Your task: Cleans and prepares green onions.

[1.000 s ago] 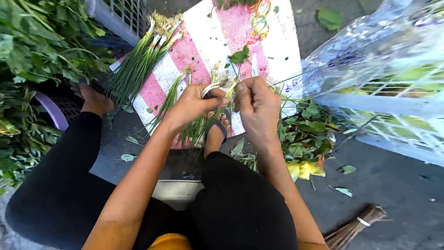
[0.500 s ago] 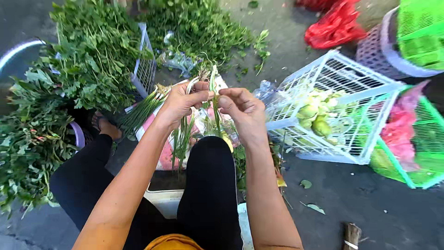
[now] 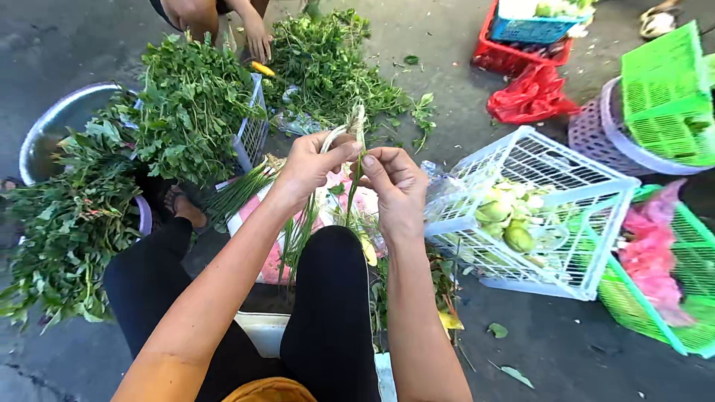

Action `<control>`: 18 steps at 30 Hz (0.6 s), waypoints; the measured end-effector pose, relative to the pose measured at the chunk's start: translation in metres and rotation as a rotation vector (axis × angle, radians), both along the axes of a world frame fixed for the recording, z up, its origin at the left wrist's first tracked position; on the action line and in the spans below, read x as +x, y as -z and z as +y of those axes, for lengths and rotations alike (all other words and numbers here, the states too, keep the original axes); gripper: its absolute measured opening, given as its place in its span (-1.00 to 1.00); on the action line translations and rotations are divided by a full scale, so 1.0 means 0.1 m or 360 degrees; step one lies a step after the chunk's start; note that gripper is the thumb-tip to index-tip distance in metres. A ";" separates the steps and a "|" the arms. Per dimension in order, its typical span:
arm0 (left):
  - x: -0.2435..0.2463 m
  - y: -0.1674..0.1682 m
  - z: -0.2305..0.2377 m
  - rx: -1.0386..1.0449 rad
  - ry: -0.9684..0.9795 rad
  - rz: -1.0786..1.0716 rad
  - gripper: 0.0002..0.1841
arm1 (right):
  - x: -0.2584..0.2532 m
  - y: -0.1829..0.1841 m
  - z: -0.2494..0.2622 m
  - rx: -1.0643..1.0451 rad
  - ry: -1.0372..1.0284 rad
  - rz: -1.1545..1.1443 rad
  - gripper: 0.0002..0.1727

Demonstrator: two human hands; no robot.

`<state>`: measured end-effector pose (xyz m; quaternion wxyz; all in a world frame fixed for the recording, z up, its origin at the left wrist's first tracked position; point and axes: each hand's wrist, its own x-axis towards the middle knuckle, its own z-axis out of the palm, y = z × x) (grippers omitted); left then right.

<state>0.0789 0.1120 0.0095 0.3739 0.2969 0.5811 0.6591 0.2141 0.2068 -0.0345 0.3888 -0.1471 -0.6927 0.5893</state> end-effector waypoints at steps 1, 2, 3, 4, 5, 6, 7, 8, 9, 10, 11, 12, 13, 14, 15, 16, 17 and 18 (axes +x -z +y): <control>0.01 0.00 0.01 0.0006 -0.0018 0.0042 -0.89 | 0.00 0.00 -0.01 0.0040 0.0013 -0.0001 -0.82; 0.01 0.00 0.03 0.0012 -0.0026 0.0047 -0.90 | 0.00 0.00 0.00 0.0073 0.0025 0.0001 -0.83; 0.00 -0.01 0.03 -0.0011 -0.0022 0.0029 -0.89 | 0.00 0.01 0.01 0.0095 0.0038 0.0002 -0.83; -0.01 -0.01 0.03 -0.0049 -0.0014 0.0011 -0.87 | 0.01 0.01 0.02 0.0101 0.0050 0.0004 -0.83; -0.03 -0.01 0.04 -0.0096 0.0000 0.0004 -0.87 | 0.02 0.03 0.03 0.0108 0.0059 0.0003 -0.82; -0.06 0.00 0.04 -0.0136 0.0017 0.0008 -0.85 | 0.03 0.05 0.05 0.0123 0.0073 -0.0001 -0.81; -0.09 0.01 0.03 -0.0166 0.0040 0.0015 -0.84 | 0.03 0.06 0.07 0.0159 0.0084 -0.0005 -0.79; -0.11 0.02 0.03 -0.0192 0.0068 0.0016 -0.84 | 0.03 0.09 0.09 0.0220 0.0086 -0.0014 -0.78; -0.13 0.03 0.02 -0.0206 0.0097 0.0006 -0.83 | 0.03 0.11 0.11 0.0295 0.0092 -0.0035 -0.79; -0.14 0.04 0.02 -0.0206 0.0124 -0.0012 -0.83 | 0.02 0.12 0.11 0.0366 0.0100 -0.0061 -0.82; -0.14 0.06 0.02 -0.0201 0.0134 -0.0024 -0.84 | 0.02 0.13 0.11 0.0425 0.0099 -0.0091 -0.81; -0.13 0.06 0.02 -0.0199 0.0120 -0.0021 -0.84 | 0.01 0.14 0.10 0.0458 0.0088 -0.0113 -0.79; -0.12 0.08 0.03 -0.0185 0.0092 -0.0008 -0.84 | -0.01 0.14 0.09 0.0445 0.0078 -0.0130 -0.77; -0.11 0.10 0.05 -0.0154 0.0054 0.0019 -0.86 | -0.01 0.13 0.08 0.0408 0.0065 -0.0135 -0.76; -0.10 0.11 0.06 -0.0124 0.0023 0.0069 -0.87 | -0.02 0.12 0.07 0.0365 0.0062 -0.0131 -0.77; -0.11 0.14 0.06 -0.0099 0.0014 0.0167 -0.88 | -0.04 0.12 0.07 0.0342 0.0082 -0.0119 -0.78; -0.13 0.18 0.06 -0.0087 0.0026 0.0309 -0.88 | -0.06 0.13 0.07 0.0346 0.0107 -0.0105 -0.80; -0.16 0.21 0.05 -0.0091 0.0047 0.0473 -0.85 | -0.07 0.14 0.08 0.0385 0.0133 -0.0106 -0.82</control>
